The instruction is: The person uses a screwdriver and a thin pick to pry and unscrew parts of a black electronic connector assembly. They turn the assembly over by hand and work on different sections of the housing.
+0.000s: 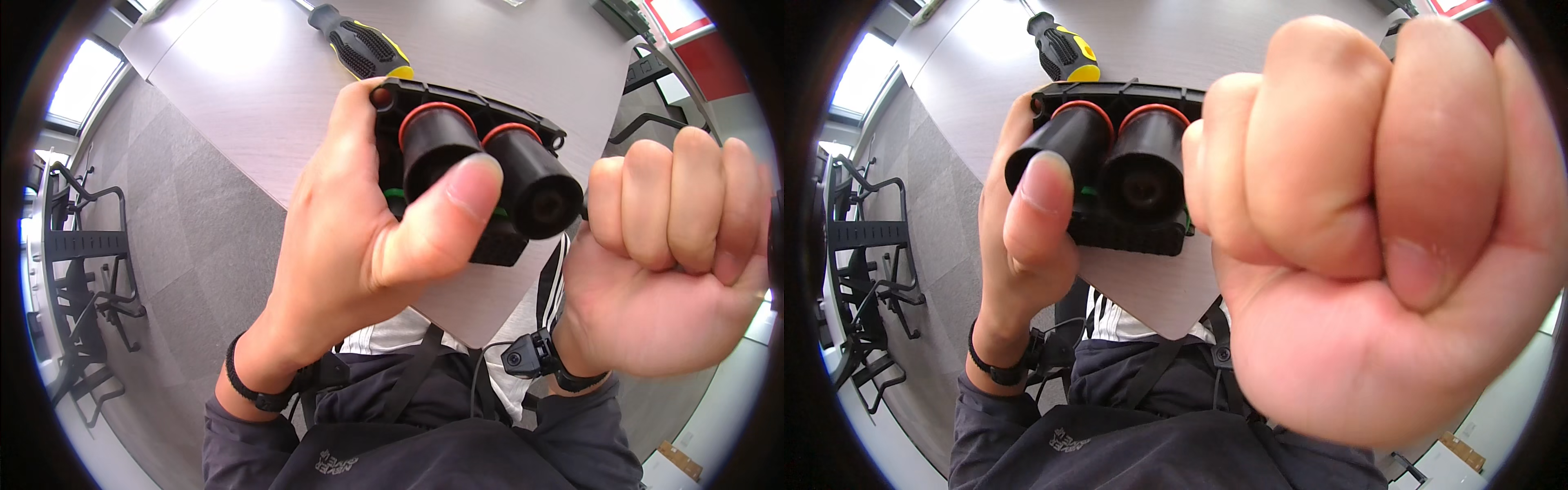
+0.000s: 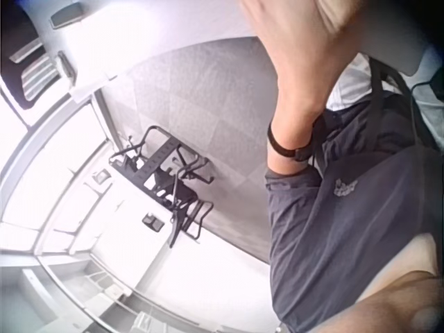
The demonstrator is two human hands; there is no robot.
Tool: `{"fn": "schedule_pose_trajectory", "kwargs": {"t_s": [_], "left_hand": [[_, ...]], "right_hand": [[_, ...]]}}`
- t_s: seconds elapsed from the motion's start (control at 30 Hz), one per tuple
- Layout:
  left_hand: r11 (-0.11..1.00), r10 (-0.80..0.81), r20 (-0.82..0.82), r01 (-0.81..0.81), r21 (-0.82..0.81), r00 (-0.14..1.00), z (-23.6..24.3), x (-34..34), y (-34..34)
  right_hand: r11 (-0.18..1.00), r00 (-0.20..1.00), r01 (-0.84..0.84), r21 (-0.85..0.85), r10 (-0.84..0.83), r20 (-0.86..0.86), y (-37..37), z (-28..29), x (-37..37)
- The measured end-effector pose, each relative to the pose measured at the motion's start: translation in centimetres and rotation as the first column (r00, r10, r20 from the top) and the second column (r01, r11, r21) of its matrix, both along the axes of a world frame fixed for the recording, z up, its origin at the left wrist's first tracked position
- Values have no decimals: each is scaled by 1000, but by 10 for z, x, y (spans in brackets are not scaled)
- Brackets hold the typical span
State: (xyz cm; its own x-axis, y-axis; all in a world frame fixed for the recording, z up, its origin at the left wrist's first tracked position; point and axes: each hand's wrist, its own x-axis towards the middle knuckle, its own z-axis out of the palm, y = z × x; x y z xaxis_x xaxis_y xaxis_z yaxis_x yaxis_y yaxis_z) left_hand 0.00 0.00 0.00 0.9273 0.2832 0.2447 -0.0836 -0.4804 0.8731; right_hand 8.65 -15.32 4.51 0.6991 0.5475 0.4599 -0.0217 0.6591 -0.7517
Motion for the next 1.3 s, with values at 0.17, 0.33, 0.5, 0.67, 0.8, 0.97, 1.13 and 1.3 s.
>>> {"fn": "schedule_pose_trajectory", "kwargs": {"t_s": [0.17,0.33,0.5,0.67,0.8,0.97,1.13,1.3], "left_hand": [[1000,19,88,-17,-22,996,-4,11,0],[997,27,43,-24,-68,999,1,14,-9],[995,30,122,-18,-101,992,-10,18,-11],[978,-179,90,187,-95,980,-10,17,9],[970,-227,29,229,-83,973,-6,18,15],[957,-210,66,219,-191,975,-14,15,13],[957,-226,53,232,-177,973,-10,14,18],[955,-222,86,235,-182,971,-13,12,21]], "right_hand": [[993,993,94,76,-99,70,-7,-19,-3],[987,989,105,123,-116,90,-3,-16,-19],[966,965,131,224,-176,196,-5,-32,-18],[971,981,127,204,-154,121,-5,-30,-13],[984,987,96,150,-114,116,-9,-27,-6],[978,984,113,174,-134,114,-4,-28,-8],[955,963,123,269,-181,201,4,-35,-14],[931,945,116,346,-211,252,6,-38,-19]]}}
